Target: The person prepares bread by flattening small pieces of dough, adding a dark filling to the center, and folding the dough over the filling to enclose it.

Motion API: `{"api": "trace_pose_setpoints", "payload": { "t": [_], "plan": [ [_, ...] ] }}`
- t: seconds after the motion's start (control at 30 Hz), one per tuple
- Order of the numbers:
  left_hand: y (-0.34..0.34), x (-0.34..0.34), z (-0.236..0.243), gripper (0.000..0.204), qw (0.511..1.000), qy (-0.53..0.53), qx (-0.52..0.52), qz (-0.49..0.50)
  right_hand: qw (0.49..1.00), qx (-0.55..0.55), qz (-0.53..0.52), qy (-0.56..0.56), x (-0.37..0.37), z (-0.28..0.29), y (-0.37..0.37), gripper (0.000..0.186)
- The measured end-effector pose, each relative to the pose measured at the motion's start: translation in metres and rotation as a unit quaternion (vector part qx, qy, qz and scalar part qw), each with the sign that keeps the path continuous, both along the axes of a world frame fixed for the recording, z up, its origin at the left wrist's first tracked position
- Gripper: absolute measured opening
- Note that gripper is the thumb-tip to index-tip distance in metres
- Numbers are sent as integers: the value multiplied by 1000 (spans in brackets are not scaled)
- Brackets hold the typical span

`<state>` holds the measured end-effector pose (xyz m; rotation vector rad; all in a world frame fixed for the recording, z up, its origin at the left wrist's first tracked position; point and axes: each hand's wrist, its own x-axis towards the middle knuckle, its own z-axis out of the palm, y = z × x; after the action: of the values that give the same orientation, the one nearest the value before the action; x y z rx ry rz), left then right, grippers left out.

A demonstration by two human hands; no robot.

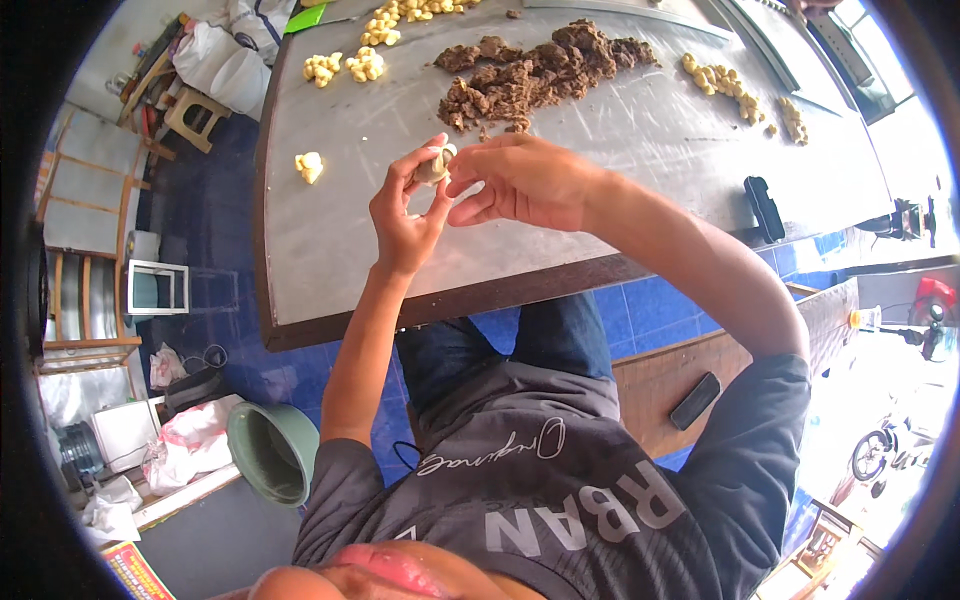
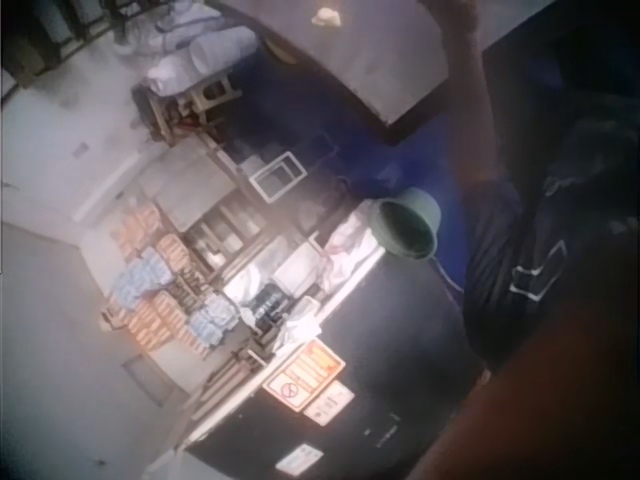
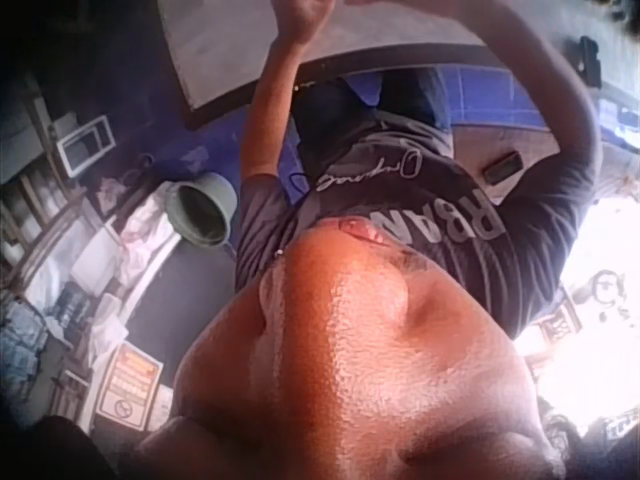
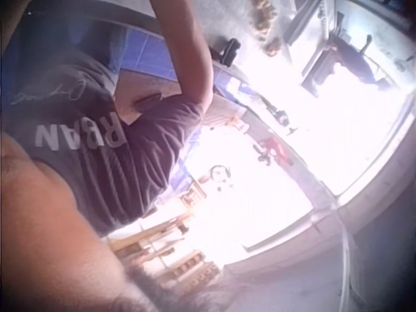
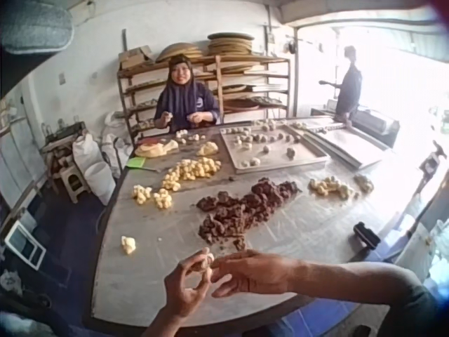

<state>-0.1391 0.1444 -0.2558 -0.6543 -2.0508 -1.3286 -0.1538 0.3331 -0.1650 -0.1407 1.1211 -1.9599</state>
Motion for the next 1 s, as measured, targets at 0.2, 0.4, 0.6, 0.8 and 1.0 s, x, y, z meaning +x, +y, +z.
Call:
{"api": "trace_pose_setpoints", "payload": {
  "t": [0.2, 0.4, 0.6, 0.8, 1.0],
  "plan": [
    [-6, -4, 4, 38, 875, -324, 282, -222, 972, 69, -87, 207, -33, 16, 19, 30],
    [-7, -4, 8, 36, 824, -400, 339, -213, 868, 277, -57, 408, -50, -26, 16, 33],
    [-7, -2, 3, 36, 836, -392, 300, -239, 860, 183, 53, 474, -49, -48, 7, 35],
    [0, 0, 12, 58, 839, -383, 280, -267, 797, 246, 87, 545, -47, -31, 11, 31],
    [0, 1, 9, 59, 851, -374, 258, -264, 762, 334, 60, 552, -30, -32, 0, 25]
  ]
}}
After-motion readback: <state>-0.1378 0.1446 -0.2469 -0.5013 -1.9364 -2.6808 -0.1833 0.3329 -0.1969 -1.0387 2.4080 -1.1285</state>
